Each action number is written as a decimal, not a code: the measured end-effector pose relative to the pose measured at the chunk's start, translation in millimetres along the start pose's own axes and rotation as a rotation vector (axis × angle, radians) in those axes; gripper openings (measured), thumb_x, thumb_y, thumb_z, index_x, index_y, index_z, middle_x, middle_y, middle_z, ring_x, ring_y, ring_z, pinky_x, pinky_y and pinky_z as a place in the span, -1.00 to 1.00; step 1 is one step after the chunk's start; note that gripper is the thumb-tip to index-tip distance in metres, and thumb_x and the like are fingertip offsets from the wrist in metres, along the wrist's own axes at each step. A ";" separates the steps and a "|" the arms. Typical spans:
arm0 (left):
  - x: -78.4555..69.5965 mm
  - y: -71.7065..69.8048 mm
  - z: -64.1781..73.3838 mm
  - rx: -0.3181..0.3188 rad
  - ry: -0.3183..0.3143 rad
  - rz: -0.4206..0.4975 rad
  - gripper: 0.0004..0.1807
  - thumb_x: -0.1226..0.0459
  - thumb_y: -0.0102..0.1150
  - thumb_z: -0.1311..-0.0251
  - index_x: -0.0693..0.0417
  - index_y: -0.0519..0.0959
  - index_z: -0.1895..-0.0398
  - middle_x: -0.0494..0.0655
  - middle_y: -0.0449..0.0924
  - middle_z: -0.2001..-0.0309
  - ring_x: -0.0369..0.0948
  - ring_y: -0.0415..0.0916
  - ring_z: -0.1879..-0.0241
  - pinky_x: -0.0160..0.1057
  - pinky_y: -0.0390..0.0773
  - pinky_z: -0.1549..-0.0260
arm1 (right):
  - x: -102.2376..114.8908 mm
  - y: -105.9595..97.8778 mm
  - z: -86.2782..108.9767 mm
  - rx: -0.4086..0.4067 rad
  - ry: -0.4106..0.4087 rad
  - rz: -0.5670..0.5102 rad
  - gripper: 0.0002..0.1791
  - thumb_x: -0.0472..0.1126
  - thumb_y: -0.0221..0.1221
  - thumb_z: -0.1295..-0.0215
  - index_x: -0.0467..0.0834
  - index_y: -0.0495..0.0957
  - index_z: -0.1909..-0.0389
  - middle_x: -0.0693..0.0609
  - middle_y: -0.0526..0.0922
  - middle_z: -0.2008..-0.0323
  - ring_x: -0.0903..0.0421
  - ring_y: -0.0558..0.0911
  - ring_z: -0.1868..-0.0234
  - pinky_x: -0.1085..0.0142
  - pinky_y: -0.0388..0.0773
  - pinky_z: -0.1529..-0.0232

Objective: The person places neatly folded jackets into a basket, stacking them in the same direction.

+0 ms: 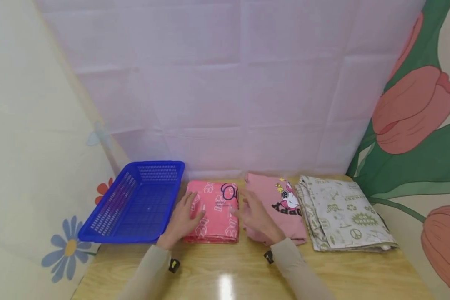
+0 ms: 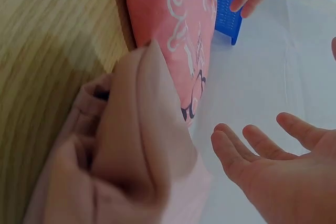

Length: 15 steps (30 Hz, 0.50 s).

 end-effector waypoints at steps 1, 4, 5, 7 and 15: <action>1.3 2.5 -0.3 0.005 -0.004 0.002 -0.17 0.11 0.37 -0.32 0.31 0.32 -0.55 0.47 0.22 -0.56 0.43 0.24 -0.51 0.45 0.23 -0.48 | 0.4 2.1 -0.1 0.003 -0.007 -0.006 -0.18 0.05 0.33 -0.47 -0.02 0.23 -0.64 -0.19 0.30 -0.59 -0.29 0.43 -0.50 -0.25 0.43 -0.46; 7.1 8.2 0.1 0.024 -0.040 0.009 -0.16 0.10 0.38 -0.32 0.25 0.31 -0.58 0.44 0.15 -0.60 0.41 0.17 -0.55 0.44 0.20 -0.50 | 0.3 10.2 0.0 0.022 -0.018 -0.018 -0.18 0.00 0.32 -0.50 -0.01 0.20 -0.66 -0.19 0.24 -0.62 -0.33 0.37 -0.54 -0.27 0.39 -0.49; 9.0 9.4 0.3 0.024 -0.051 0.013 -0.16 0.10 0.38 -0.32 0.25 0.31 -0.58 0.44 0.14 -0.61 0.42 0.16 -0.55 0.45 0.20 -0.49 | 0.3 12.9 0.2 0.030 -0.013 -0.026 -0.17 -0.01 0.32 -0.50 -0.02 0.19 -0.67 -0.20 0.23 -0.62 -0.34 0.35 -0.55 -0.28 0.37 -0.49; 12.5 10.4 0.9 0.022 -0.073 0.026 -0.17 0.11 0.37 -0.33 0.25 0.31 -0.57 0.44 0.12 -0.62 0.42 0.14 -0.56 0.45 0.19 -0.50 | -0.6 18.5 0.5 0.035 0.006 -0.041 -0.15 0.00 0.32 -0.50 -0.02 0.16 -0.68 -0.21 0.19 -0.65 -0.33 0.32 -0.57 -0.32 0.34 -0.50; 24.0 14.8 2.4 -0.013 -0.121 0.077 -0.20 0.17 0.33 -0.34 0.30 0.31 -0.56 0.49 0.13 -0.59 0.44 0.21 -0.52 0.43 0.28 -0.47 | -0.9 34.8 -3.6 0.006 -0.001 0.001 -0.07 0.12 0.35 -0.43 -0.16 0.20 -0.65 -0.24 0.16 -0.67 -0.25 0.21 -0.65 -0.34 0.18 -0.56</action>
Point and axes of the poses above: each hand's wrist, its own z-axis away from the middle knuckle, its own y-axis out of the palm, x = y × z, the point moved 9 cm from there along -z, towards the middle knuckle
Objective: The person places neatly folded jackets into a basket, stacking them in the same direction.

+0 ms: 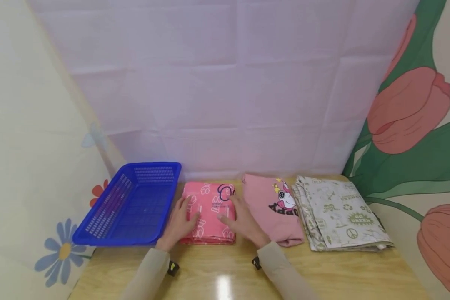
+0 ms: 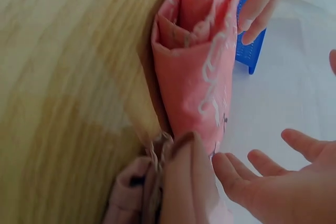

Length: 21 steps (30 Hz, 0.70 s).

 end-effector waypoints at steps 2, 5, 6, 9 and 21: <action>4.0 1.1 0.3 -0.010 -0.015 0.010 -0.19 0.19 0.34 -0.34 0.32 0.30 -0.57 0.49 0.12 -0.59 0.44 0.24 -0.50 0.39 0.31 -0.47 | 0.8 3.5 -2.2 -0.013 -0.024 0.027 -0.08 0.11 0.34 -0.43 -0.20 0.20 -0.64 -0.29 0.16 -0.66 -0.28 0.20 -0.65 -0.35 0.16 -0.56; 10.1 3.5 0.6 -0.023 -0.033 0.031 -0.19 0.21 0.34 -0.34 0.32 0.28 -0.59 0.49 0.11 -0.60 0.43 0.28 -0.48 0.34 0.33 -0.47 | 0.2 8.2 -4.5 -0.025 -0.038 0.059 -0.08 0.11 0.34 -0.43 -0.22 0.21 -0.63 -0.33 0.13 -0.66 -0.33 0.17 -0.65 -0.38 0.14 -0.56; 12.1 4.3 0.7 -0.028 -0.038 0.039 -0.19 0.22 0.33 -0.35 0.32 0.28 -0.59 0.49 0.10 -0.60 0.43 0.30 -0.47 0.34 0.34 -0.46 | -0.1 9.5 -5.1 -0.028 -0.039 0.063 -0.08 0.12 0.34 -0.43 -0.22 0.22 -0.63 -0.34 0.11 -0.66 -0.35 0.16 -0.65 -0.39 0.13 -0.55; 20.0 6.9 1.2 -0.026 -0.069 0.055 -0.20 0.22 0.31 -0.37 0.28 0.27 -0.61 0.50 0.09 -0.60 0.43 0.28 -0.48 0.36 0.34 -0.46 | -1.5 13.3 -6.8 -0.028 -0.030 0.071 -0.07 0.13 0.35 -0.41 -0.19 0.22 -0.64 -0.35 0.09 -0.67 -0.37 0.13 -0.66 -0.44 0.12 -0.53; 27.1 12.9 -0.9 0.006 -0.160 0.093 -0.21 0.16 0.27 -0.42 0.14 0.24 -0.64 0.46 0.08 -0.60 0.43 0.32 -0.45 0.42 0.39 -0.39 | -16.2 25.0 -16.0 -0.054 0.061 0.042 -0.08 0.06 0.45 -0.31 -0.20 0.32 -0.58 -0.33 0.09 -0.67 -0.39 0.18 -0.63 -0.47 0.18 -0.49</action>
Point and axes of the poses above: each hand's wrist, its own z-axis away from the middle knuckle, its own y-axis out of the palm, x = y × z, the point moved 9 cm from there along -z, towards the middle knuckle
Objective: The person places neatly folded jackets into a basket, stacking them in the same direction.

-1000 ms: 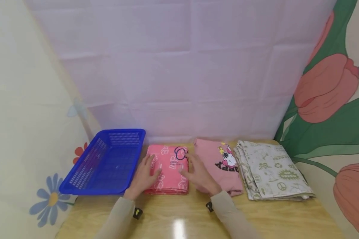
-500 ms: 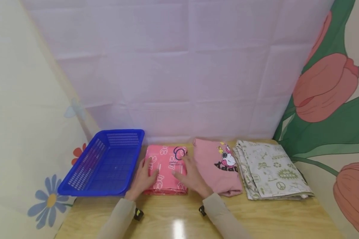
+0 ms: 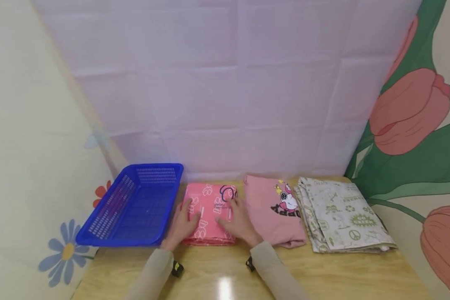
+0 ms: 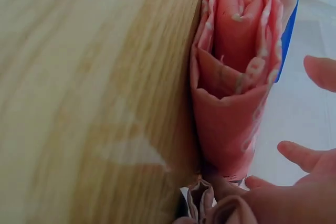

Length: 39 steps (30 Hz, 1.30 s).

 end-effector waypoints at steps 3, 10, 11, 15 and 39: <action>2.6 1.5 0.8 0.004 -0.042 -0.013 -0.21 0.14 0.26 -0.43 0.08 0.24 -0.65 0.41 0.12 -0.61 0.39 0.33 -0.45 0.40 0.39 -0.40 | -4.0 3.1 -1.7 -0.003 0.030 -0.009 0.00 0.07 0.48 -0.26 -0.20 0.27 -0.62 -0.38 0.06 -0.66 -0.42 0.19 -0.61 -0.46 0.19 -0.49; 4.0 1.7 1.3 -0.005 -0.080 -0.074 -0.24 0.07 0.25 -0.41 0.04 0.28 -0.62 0.39 0.40 -0.43 0.34 0.48 -0.33 0.39 0.48 -0.31 | -9.5 9.8 -5.0 -0.014 0.090 -0.034 0.05 0.06 0.51 -0.21 -0.20 0.24 -0.63 -0.38 0.18 -0.62 -0.45 0.23 -0.59 -0.47 0.21 -0.47; 3.8 1.4 0.7 -0.008 -0.081 -0.079 -0.24 0.07 0.25 -0.41 0.04 0.29 -0.61 0.39 0.43 -0.41 0.33 0.49 -0.31 0.38 0.50 -0.29 | -9.8 10.3 -5.4 -0.013 0.092 -0.040 0.04 0.05 0.51 -0.21 -0.20 0.25 -0.63 -0.36 0.24 -0.60 -0.43 0.27 -0.58 -0.46 0.23 -0.48; 3.7 1.0 -3.5 -0.012 -0.090 -0.076 -0.24 0.06 0.27 -0.38 0.06 0.32 -0.59 0.38 0.50 -0.36 0.30 0.51 -0.30 0.35 0.52 -0.29 | -11.5 10.3 -7.1 -0.018 0.102 -0.061 0.01 -0.01 0.52 -0.20 -0.21 0.27 -0.61 -0.34 0.37 -0.54 -0.40 0.34 -0.54 -0.44 0.27 -0.47; -2.0 -4.9 -1.7 -0.092 -0.147 0.050 -0.15 0.19 0.41 -0.21 0.14 0.32 -0.58 0.32 0.48 -0.44 0.25 0.48 -0.39 0.25 0.51 -0.36 | -19.3 5.9 -5.1 -0.143 0.187 -0.201 -0.09 -0.32 0.47 -0.18 -0.12 0.34 -0.58 -0.35 0.27 -0.59 -0.43 0.25 -0.58 -0.46 0.15 -0.51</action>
Point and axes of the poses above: each hand's wrist, its own z-axis away from the middle knuckle, its own y-axis out of the palm, x = y × z, the point moved 9 cm from there along -z, towards the middle knuckle
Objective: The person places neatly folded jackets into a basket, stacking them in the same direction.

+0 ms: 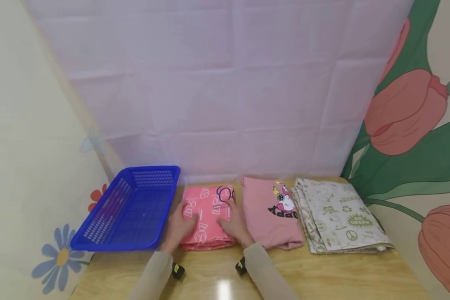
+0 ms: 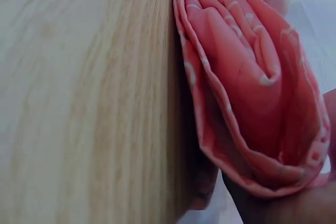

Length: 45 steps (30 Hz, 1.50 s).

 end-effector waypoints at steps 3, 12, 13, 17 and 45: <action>4.0 -0.3 1.8 0.007 -0.009 0.001 -0.13 0.15 0.42 -0.19 0.13 0.33 -0.58 0.29 0.46 -0.47 0.27 0.46 -0.41 0.26 0.50 -0.37 | -3.3 2.9 1.9 -0.002 0.014 -0.018 -0.08 -0.32 0.45 -0.19 -0.11 0.32 -0.59 -0.33 0.22 -0.62 -0.42 0.22 -0.60 -0.44 0.12 -0.54; 17.2 1.5 3.5 0.051 -0.026 0.139 -0.14 0.17 0.48 -0.20 0.14 0.36 -0.56 0.36 0.42 -0.48 0.32 0.43 -0.42 0.31 0.43 -0.41 | -8.7 3.6 5.6 0.007 0.056 -0.058 -0.07 -0.33 0.42 -0.21 -0.05 0.30 -0.62 -0.28 0.17 -0.66 -0.42 0.19 -0.62 -0.48 0.10 -0.52; 17.2 1.3 3.0 0.055 -0.021 0.161 -0.15 0.19 0.48 -0.20 0.17 0.37 -0.55 0.39 0.42 -0.47 0.33 0.43 -0.41 0.33 0.43 -0.41 | -8.4 3.3 5.6 0.007 0.053 -0.056 -0.07 -0.33 0.41 -0.21 -0.05 0.30 -0.61 -0.28 0.17 -0.66 -0.43 0.18 -0.62 -0.48 0.11 -0.51; 15.6 1.4 0.4 0.073 -0.017 0.238 -0.20 0.25 0.47 -0.18 0.23 0.40 -0.49 0.43 0.42 -0.45 0.36 0.44 -0.38 0.35 0.42 -0.40 | -6.5 1.9 3.6 0.008 0.037 -0.062 -0.07 -0.36 0.40 -0.20 -0.06 0.30 -0.62 -0.26 0.16 -0.67 -0.40 0.17 -0.63 -0.46 0.10 -0.53; -9.6 -10.2 7.0 0.022 0.005 0.293 -0.23 0.22 0.50 -0.13 -0.02 0.49 -0.47 0.30 0.52 -0.40 0.20 0.55 -0.23 0.26 0.56 -0.25 | 13.0 -17.8 9.9 -0.035 0.035 -0.067 -0.04 -0.35 0.39 -0.23 0.05 0.26 -0.65 -0.23 0.17 -0.67 -0.45 0.41 -0.47 -0.29 0.55 -0.31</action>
Point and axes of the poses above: each hand's wrist, its own z-axis away from the middle knuckle, its own y-axis out of the palm, x = y × z, the point moved 9 cm from there along -z, towards the middle knuckle
